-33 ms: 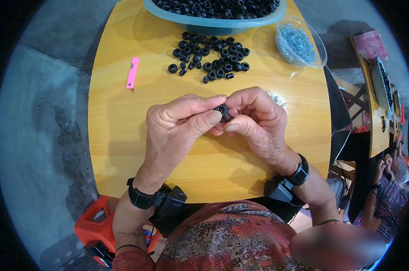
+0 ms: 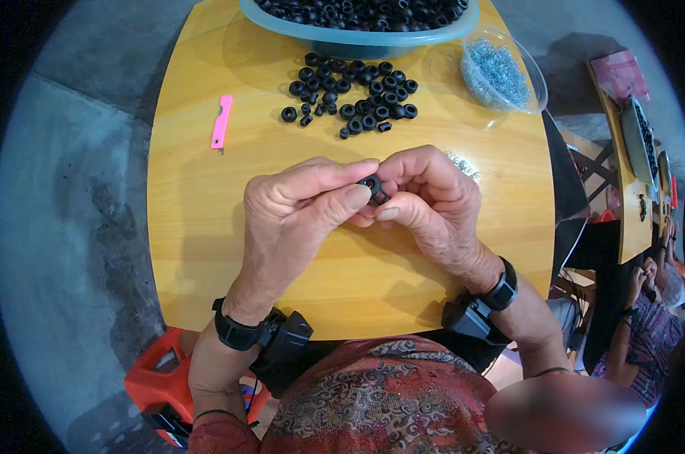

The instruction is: Manually assembling small plastic or rubber components by inserting tiny metal pins into black rubber grommets.

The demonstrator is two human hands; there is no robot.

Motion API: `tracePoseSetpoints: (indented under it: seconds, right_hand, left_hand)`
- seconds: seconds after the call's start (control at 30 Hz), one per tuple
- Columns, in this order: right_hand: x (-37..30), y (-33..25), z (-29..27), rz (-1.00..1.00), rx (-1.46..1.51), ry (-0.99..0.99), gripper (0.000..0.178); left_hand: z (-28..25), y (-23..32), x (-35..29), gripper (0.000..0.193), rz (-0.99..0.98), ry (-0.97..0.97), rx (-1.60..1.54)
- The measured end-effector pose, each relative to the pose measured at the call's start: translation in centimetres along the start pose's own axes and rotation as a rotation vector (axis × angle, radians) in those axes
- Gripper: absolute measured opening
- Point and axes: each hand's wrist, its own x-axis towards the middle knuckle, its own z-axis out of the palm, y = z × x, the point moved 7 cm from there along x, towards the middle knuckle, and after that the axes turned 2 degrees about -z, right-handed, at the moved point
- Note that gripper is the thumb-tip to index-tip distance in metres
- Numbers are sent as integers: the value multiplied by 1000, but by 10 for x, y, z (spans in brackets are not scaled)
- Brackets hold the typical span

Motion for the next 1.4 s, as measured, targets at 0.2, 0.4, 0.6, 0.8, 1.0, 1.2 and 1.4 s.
tracePoseSetpoints:
  seconds: [0.2, 0.4, 0.6, 0.8, 1.0, 1.2, 1.4]
  right_hand:
    - [0, 1, -6, -68, -241, 8, 20]
    - [0, 4, -8, -21, -236, 52, 20]
    - [1, -5, -8, -28, -373, 59, 17]
    - [2, -5, -6, -23, -267, 54, 17]
    - [3, 4, -8, -5, -220, 5, 18]
    - [6, 6, -7, 4, -153, -25, 25]
    - [9, -7, -2, -233, -516, -152, 32]
  left_hand:
    - [0, -3, 1, 20, -59, -1, -44]
    - [-2, -19, -1, 21, -225, -3, -342]
    - [-3, -17, -1, 21, -203, 32, -255]
    - [-1, -5, -2, 21, -95, 85, 28]
    - [2, 6, -2, 21, 95, 83, 190]
    - [-1, 0, -2, 24, -58, 124, 57]
    - [-4, -12, 1, 33, -182, 44, -98]
